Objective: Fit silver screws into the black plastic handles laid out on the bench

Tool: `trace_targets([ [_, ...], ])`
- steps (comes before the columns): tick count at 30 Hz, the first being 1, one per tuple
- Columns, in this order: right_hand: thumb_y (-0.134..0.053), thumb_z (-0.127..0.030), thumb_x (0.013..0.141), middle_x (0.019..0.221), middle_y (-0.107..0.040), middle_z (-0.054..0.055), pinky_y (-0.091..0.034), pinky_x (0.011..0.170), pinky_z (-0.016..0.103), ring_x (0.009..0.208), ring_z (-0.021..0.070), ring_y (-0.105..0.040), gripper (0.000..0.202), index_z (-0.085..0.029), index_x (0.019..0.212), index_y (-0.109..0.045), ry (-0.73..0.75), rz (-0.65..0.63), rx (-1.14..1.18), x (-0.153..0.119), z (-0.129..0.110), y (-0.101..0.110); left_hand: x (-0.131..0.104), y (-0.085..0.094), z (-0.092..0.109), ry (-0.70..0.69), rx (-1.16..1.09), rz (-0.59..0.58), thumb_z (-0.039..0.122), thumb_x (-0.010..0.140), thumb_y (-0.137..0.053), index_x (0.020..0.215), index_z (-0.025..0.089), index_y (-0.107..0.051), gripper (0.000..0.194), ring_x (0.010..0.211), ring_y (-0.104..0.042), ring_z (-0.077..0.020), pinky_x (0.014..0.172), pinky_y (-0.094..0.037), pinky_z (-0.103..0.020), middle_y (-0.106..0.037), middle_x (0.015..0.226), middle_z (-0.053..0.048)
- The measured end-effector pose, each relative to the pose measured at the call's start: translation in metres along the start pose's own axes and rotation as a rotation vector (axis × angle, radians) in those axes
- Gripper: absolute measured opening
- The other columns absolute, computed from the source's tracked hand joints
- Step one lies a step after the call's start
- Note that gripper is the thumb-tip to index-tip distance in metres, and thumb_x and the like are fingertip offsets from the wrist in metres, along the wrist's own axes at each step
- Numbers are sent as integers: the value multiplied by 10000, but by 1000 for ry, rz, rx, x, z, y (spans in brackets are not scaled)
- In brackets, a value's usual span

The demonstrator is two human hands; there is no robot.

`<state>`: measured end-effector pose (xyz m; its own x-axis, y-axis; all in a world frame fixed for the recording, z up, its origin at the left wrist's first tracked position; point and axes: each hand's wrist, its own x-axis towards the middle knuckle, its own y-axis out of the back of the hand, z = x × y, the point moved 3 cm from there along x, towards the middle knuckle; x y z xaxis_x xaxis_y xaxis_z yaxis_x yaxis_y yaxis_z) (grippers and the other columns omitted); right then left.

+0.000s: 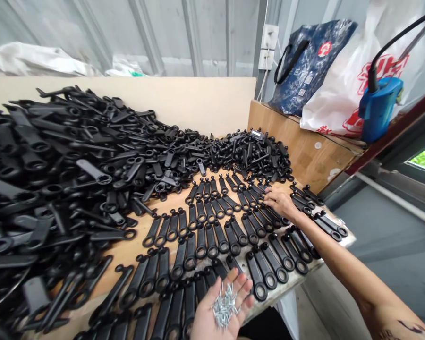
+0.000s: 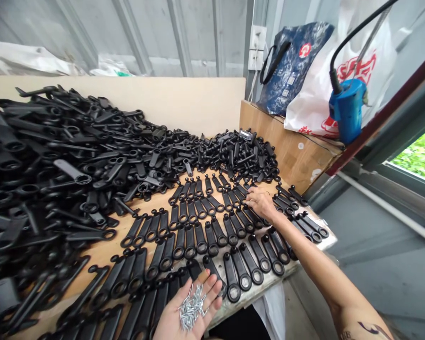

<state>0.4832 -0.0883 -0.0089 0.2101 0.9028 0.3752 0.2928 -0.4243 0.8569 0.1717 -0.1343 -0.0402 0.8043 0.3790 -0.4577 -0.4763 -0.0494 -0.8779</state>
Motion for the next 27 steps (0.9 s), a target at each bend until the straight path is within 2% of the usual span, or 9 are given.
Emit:
trace_targets([
  [8, -572, -230, 723, 983, -581, 26, -383, 814, 353, 908, 199, -502, 90, -214, 672, -644, 19, -26, -51, -1, -2, -6, 1, 2, 1, 52, -15, 19, 266, 833, -399, 949, 132, -647, 305, 992, -562, -246, 902, -368, -410, -656, 995, -108],
  [13, -559, -231, 746, 984, -589, 44, -398, 813, 361, 911, 206, -517, 100, -208, 757, -656, 55, -11, -29, -3, -12, 12, -4, -2, -1, 20, -24, -22, 252, 839, -382, 968, 122, -636, 312, 1010, -550, -245, 922, -350, -416, -653, 1004, -107],
  [15, -549, -234, 763, 988, -586, 56, -398, 823, 372, 918, 207, -522, 115, -202, 795, -654, 97, 19, 31, -12, -31, 25, -8, -6, -3, 33, -40, -38, 251, 840, -381, 974, 114, -630, 314, 1022, -542, -244, 933, -340, -413, -650, 1010, -111],
  [18, -534, -247, 786, 1038, -566, 59, -379, 871, 386, 985, 208, -491, 128, -203, 841, -641, 200, 29, 166, -38, -80, 43, -16, -13, -8, 32, -78, -31, 266, 838, -385, 982, 102, -616, 317, 1031, -534, -246, 941, -328, -413, -646, 1012, -116],
  [23, -489, -218, 811, 1104, -531, 64, -375, 879, 390, 1079, 224, -403, 150, -204, 835, -636, 498, -242, 244, -93, -167, 47, -27, -16, -20, 32, -121, -42, 297, 827, -405, 1006, 81, -578, 330, 991, -547, -241, 944, -319, -419, -645, 977, -119],
  [27, -451, -179, 817, 1100, -526, 78, -381, 859, 393, 1092, 233, -380, 180, -189, 852, -628, 531, -359, 185, -117, -195, 36, -36, -16, -29, 56, -184, -65, 276, 832, -394, 985, 93, -567, 295, 890, -572, -190, 938, -325, -404, -650, 892, -84],
])
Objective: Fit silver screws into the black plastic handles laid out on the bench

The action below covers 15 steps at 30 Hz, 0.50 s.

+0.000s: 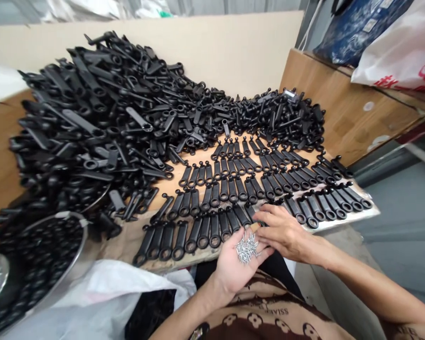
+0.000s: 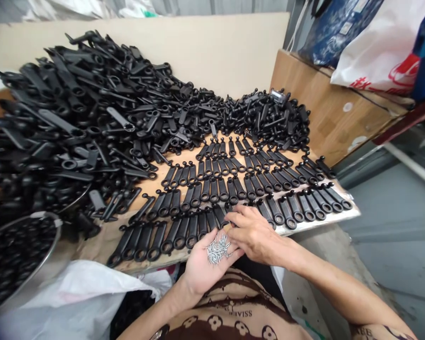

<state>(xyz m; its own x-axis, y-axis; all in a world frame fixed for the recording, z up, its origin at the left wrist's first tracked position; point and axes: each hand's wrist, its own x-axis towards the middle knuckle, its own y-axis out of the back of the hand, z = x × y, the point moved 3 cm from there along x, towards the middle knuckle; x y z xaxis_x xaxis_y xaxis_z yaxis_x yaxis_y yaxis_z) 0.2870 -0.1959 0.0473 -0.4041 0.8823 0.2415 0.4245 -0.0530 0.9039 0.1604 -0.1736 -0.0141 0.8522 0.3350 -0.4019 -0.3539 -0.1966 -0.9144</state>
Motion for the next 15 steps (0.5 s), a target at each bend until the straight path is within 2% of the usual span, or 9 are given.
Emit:
trace_targets([
  [2, -453, -184, 816, 1085, -537, 83, -382, 845, 395, 1077, 240, -387, 176, -176, 862, -623, -28, 22, -25, 0, -5, -6, -3, -1, -3, -6, -42, -16, 265, 834, -391, 945, 103, -572, 267, 839, -571, -161, 930, -332, -385, -646, 858, -65],
  [5, -462, -190, 809, 1055, -557, 86, -375, 820, 400, 1042, 254, -405, 163, -160, 840, -619, -52, 137, -80, 0, -11, -14, -7, -3, -6, -22, -100, -50, 251, 838, -384, 900, 116, -570, 238, 771, -557, -115, 880, -364, -312, -632, 810, -38],
  [8, -465, -162, 790, 1045, -566, 77, -355, 825, 410, 1035, 264, -406, 156, -164, 820, -618, -94, 196, -120, -1, -17, -23, -8, -5, -7, -37, -116, -64, 237, 838, -388, 892, 117, -567, 222, 779, -548, -93, 838, -373, -246, -625, 810, -29],
  [15, -460, -115, 756, 1043, -567, 88, -332, 841, 444, 1043, 273, -397, 197, -160, 876, -610, -179, 215, -132, 2, -24, -33, -6, 4, -2, -79, -56, 43, 215, 815, -433, 840, 130, -585, 176, 780, -565, -94, 828, -384, -244, -637, 795, -18],
])
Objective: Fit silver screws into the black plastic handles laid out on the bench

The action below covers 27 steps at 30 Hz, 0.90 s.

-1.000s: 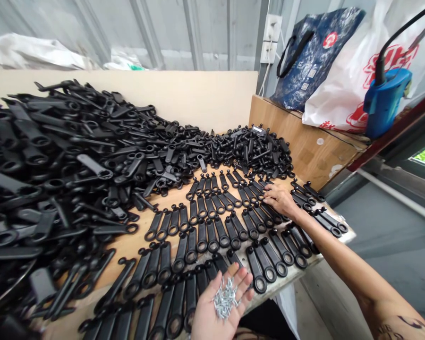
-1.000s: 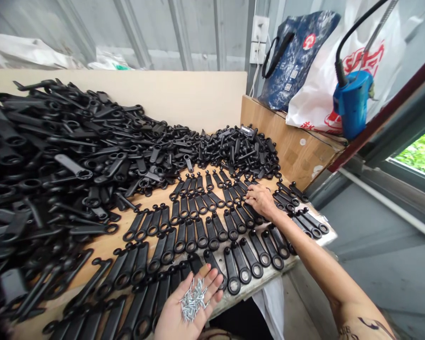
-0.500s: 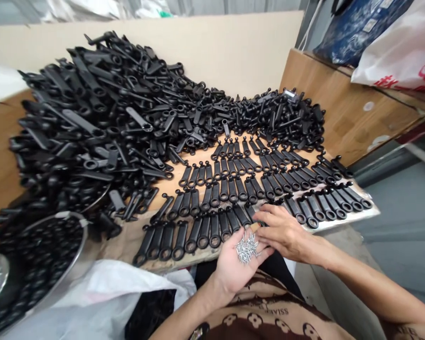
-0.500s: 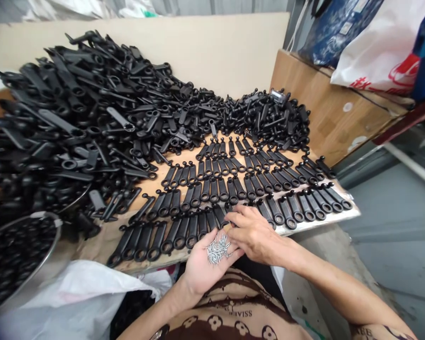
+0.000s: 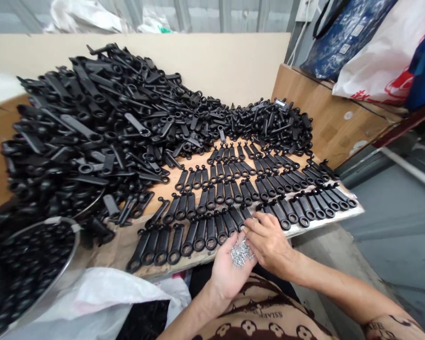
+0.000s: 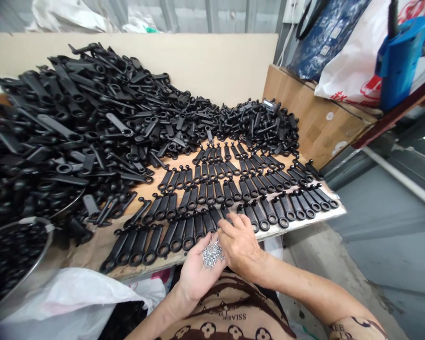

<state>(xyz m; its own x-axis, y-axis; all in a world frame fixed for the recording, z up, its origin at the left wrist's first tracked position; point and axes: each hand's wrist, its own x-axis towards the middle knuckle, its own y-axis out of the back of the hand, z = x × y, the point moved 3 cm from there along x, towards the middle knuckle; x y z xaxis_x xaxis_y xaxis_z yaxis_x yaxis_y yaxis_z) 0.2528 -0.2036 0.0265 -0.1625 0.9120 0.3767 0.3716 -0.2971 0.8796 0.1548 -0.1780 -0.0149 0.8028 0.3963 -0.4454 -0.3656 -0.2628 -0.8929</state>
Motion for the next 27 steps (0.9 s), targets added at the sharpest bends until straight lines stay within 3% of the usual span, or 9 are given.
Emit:
trace_targets([
  [4, -466, -128, 763, 1049, -561, 81, -355, 844, 428, 1062, 263, -386, 144, -161, 806, -600, -6, -47, 74, 2, 4, 0, 6, 1, 2, 21, -20, 23, 181, 822, -416, 862, 129, -591, 186, 784, -572, -91, 817, -399, -243, -646, 823, -22],
  [8, -494, -161, 765, 1076, -543, 54, -361, 895, 390, 1069, 218, -401, 98, -174, 801, -585, 11, -44, 265, 2, 20, 11, 12, -4, 4, 47, 40, -47, 187, 836, -389, 890, 136, -605, 229, 829, -581, -109, 845, -402, -274, -655, 873, -34],
  [12, -494, -161, 777, 1064, -543, 57, -345, 923, 397, 1043, 200, -435, 85, -180, 758, -574, -99, 119, 312, 0, 65, 34, 20, 1, 6, 76, 184, -37, 245, 837, -395, 999, 112, -601, 294, 1058, -517, -241, 957, -326, -414, -625, 1057, -112],
  [15, -508, -180, 775, 1052, -551, 64, -362, 900, 410, 1025, 214, -450, 80, -187, 733, -575, -256, 218, 227, -4, 107, 42, 27, 5, 9, 90, 207, -15, 245, 837, -392, 1020, 113, -600, 307, 1096, -487, -258, 980, -299, -429, -620, 1073, -114],
  [18, -522, -178, 763, 1044, -556, 62, -374, 886, 416, 1023, 222, -450, 75, -191, 721, -584, -325, 219, 168, -5, 132, 36, 32, 4, 10, 115, 202, -5, 249, 838, -388, 1021, 116, -601, 310, 1102, -481, -260, 979, -299, -428, -624, 1065, -109],
  [27, -508, -167, 768, 1067, -550, 63, -392, 865, 435, 1037, 233, -435, 100, -193, 746, -602, -279, 134, 84, -1, 138, 14, 36, 3, 13, 130, 144, 35, 286, 829, -402, 1013, 113, -599, 321, 1087, -493, -254, 972, -306, -416, -628, 1053, -107],
])
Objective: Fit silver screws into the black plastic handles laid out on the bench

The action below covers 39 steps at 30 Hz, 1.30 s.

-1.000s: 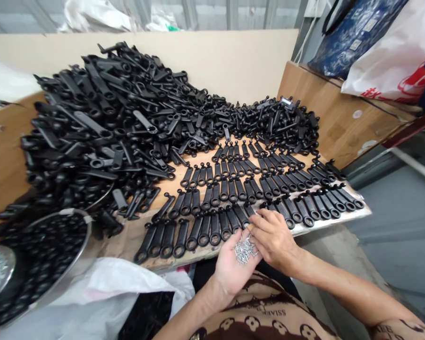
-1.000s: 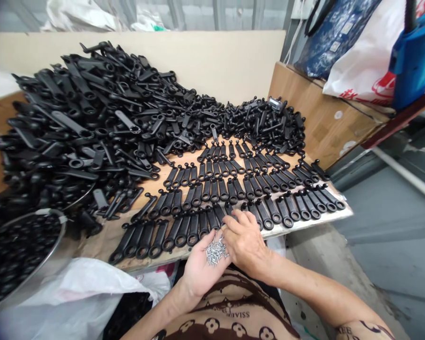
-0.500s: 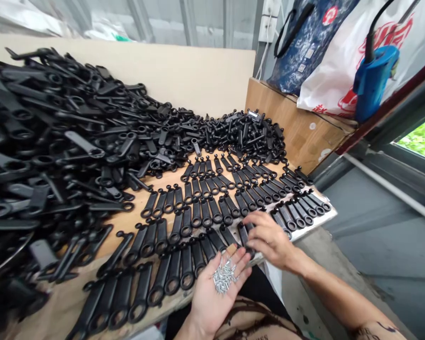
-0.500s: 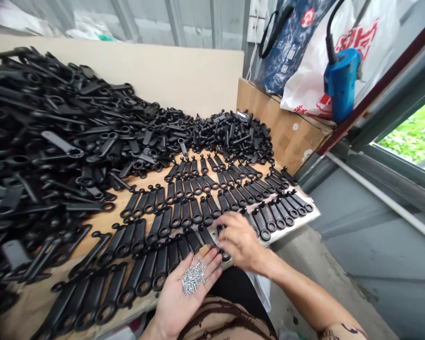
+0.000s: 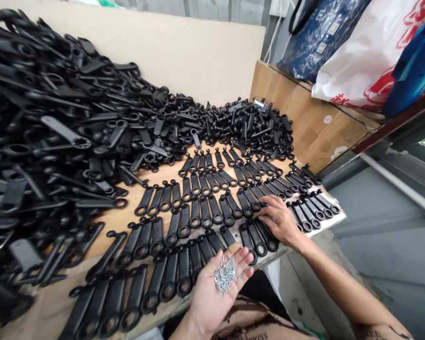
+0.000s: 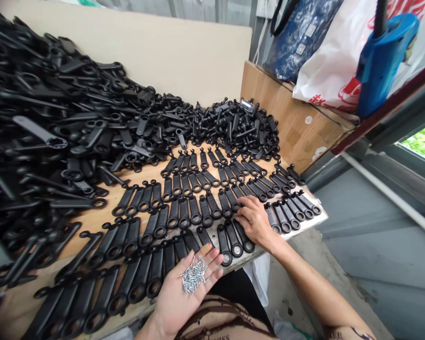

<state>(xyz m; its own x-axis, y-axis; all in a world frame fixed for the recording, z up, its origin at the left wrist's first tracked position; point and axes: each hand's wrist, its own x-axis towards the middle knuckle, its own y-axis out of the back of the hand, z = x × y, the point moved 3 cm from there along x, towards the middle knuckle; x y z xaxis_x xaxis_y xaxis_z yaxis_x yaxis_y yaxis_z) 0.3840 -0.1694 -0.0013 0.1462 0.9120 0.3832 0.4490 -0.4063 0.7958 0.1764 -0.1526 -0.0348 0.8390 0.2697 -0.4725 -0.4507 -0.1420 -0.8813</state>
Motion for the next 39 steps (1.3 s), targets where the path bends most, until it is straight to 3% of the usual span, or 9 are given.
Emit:
trace_targets([
  [5, -519, -168, 762, 1072, -556, 64, -390, 870, 435, 1045, 239, -429, 90, -184, 745, -606, 18, -14, -42, -1, 1, -1, -1, 0, 0, 3, -10, -14, 291, 832, -395, 1028, 107, -589, 331, 1101, -479, -258, 977, -297, -420, -622, 1063, -111],
  [10, -518, -205, 775, 1067, -567, 67, -390, 877, 433, 1049, 242, -436, 111, -197, 818, -620, 37, -11, -41, -3, -10, 12, -7, -4, -5, -22, 20, -17, 290, 827, -406, 1021, 109, -588, 322, 1080, -497, -257, 968, -305, -421, -628, 1045, -112],
  [15, -488, -231, 802, 1080, -554, 63, -378, 905, 437, 1062, 241, -438, 142, -219, 875, -609, 157, -74, 115, -18, -56, 22, -19, -9, -15, -52, 43, -38, 305, 817, -420, 1021, 82, -569, 337, 1028, -529, -255, 943, -319, -427, -623, 1029, -135],
  [19, -460, -180, 805, 1127, -521, 61, -379, 904, 438, 1097, 248, -400, 195, -224, 922, -609, 312, -211, 176, -34, -100, 12, -29, -13, -23, -76, -29, -98, 297, 824, -408, 946, 103, -577, 285, 816, -580, -159, 909, -344, -376, -644, 866, -66],
  [23, -441, -157, 807, 1141, -510, 72, -371, 894, 441, 1106, 252, -375, 233, -208, 962, -607, 372, -234, 101, -39, -122, 1, -41, -14, -29, -69, -167, -140, 264, 823, -417, 886, 123, -569, 216, 757, -557, -115, 899, -344, -334, -625, 775, -21],
  [30, -420, -147, 818, 1088, -545, 53, -378, 867, 427, 1076, 252, -385, 220, -204, 821, -632, 419, -231, 31, -40, -139, -7, -54, -2, -34, -90, -151, -129, 256, 811, -439, 828, 115, -567, 191, 797, -563, -142, 834, -372, -309, -636, 764, -38],
  [39, -410, -115, 798, 1142, -504, 57, -382, 850, 398, 1087, 240, -362, 203, -169, 903, -574, 502, -298, 41, -43, -135, -16, -51, 0, -24, -120, -164, -106, 199, 816, -421, 880, 131, -565, 172, 787, -570, -133, 841, -384, -330, -647, 797, -25],
])
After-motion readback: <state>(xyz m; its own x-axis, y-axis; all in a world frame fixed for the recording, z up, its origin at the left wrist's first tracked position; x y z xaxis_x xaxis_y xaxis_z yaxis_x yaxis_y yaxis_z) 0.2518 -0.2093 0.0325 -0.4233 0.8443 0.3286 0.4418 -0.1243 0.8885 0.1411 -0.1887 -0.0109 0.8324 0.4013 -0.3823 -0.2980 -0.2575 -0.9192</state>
